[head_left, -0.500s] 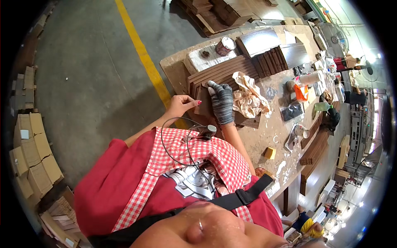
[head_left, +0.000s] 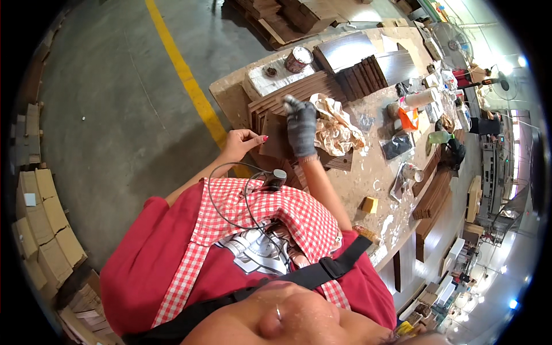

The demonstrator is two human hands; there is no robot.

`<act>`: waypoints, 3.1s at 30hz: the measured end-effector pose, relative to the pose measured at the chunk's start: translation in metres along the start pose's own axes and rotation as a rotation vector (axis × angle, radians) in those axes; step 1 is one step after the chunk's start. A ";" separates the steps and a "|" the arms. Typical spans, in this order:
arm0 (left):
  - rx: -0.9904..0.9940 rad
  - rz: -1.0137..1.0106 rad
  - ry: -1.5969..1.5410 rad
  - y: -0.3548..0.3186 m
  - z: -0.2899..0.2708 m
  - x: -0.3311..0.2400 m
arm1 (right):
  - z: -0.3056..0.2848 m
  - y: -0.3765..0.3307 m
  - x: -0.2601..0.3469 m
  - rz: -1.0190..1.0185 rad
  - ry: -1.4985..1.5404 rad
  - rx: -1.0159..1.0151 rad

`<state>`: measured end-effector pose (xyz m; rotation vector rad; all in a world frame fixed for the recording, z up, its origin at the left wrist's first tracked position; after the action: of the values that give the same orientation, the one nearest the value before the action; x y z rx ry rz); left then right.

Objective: The person wipes down wooden planks with a cloth, cleaning each piece along its surfaces and edges before stacking them on the table.

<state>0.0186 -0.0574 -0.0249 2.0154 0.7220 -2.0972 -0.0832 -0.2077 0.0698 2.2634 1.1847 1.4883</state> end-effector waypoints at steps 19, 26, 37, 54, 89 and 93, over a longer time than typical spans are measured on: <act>-0.003 -0.027 -0.064 -0.002 0.001 0.001 | 0.070 0.084 -0.045 0.070 -0.449 0.274; 0.011 -0.098 0.083 -0.002 0.002 -0.010 | -0.003 0.068 -0.008 -0.050 -0.291 0.066; 0.196 -0.097 -0.136 0.005 0.017 -0.001 | -0.121 -0.022 -0.099 0.374 -0.626 0.038; 0.262 -0.121 -0.014 -0.001 0.031 0.001 | -0.024 0.006 -0.009 0.062 -0.444 0.237; 0.419 -0.167 -0.091 0.030 0.072 0.014 | -0.146 -0.032 -0.126 0.426 -0.581 0.024; 0.409 -0.177 -0.164 0.029 0.068 0.019 | -0.071 -0.046 -0.047 0.219 -0.565 0.180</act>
<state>-0.0318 -0.1080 -0.0515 1.9879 0.4899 -2.6597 -0.1751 -0.2289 0.0469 2.7406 0.9463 0.7169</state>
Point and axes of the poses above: each hand's wrist, its own y-axis towards the middle knuckle, its own z-axis out of the palm, x = y × z, the point moved 7 cm from there along y, towards the middle knuckle, and after that the axes turned 5 degrees about y, right-handed, at the moved point
